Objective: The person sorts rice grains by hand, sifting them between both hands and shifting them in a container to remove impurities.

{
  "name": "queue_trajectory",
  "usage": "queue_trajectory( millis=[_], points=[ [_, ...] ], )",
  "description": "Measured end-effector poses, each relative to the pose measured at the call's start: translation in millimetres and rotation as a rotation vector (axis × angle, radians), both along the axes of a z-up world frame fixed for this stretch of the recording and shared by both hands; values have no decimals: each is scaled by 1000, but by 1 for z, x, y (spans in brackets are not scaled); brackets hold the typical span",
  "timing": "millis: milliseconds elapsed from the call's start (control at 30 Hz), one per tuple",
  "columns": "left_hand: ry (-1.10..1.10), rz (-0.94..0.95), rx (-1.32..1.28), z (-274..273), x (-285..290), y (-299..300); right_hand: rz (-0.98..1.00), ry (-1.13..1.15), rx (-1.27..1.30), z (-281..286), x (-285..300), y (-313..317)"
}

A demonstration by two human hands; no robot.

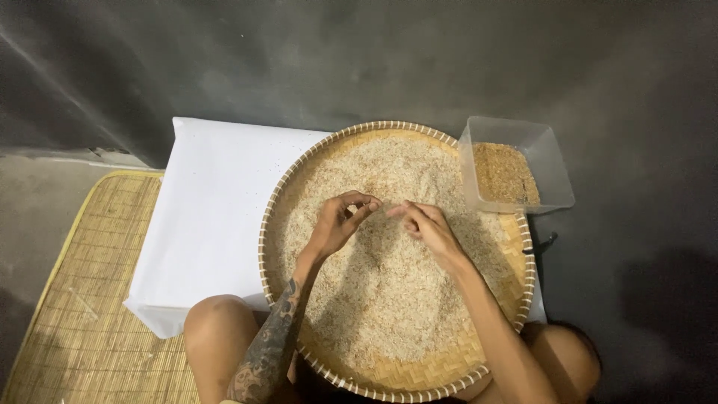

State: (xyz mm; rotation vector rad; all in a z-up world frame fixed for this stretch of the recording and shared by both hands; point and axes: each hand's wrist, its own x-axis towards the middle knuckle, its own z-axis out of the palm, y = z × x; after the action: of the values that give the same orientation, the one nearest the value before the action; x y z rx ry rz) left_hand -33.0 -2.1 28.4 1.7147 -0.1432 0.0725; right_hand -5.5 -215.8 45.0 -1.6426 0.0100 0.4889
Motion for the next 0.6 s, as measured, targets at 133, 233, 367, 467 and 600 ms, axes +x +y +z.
queue_trajectory(
  millis=[133, 233, 367, 467, 600],
  points=[
    [-42, -41, 3, -14, 4, -9, -11, 190, 147, -45, -1, -5],
    [-106, -94, 42, -23, 1, -19, -75, 375, 246, -38, -7, 5],
    [-210, -120, 277, -12, -8, -32, -188, 463, 324, -11, -15, 13],
    [-182, -36, 294, 1, -11, -40, -219, 379, 301, -11, -20, 3],
    [-50, 91, 354, 1, -11, -43, -343, -46, 192, 17, 12, -39]
  ],
)
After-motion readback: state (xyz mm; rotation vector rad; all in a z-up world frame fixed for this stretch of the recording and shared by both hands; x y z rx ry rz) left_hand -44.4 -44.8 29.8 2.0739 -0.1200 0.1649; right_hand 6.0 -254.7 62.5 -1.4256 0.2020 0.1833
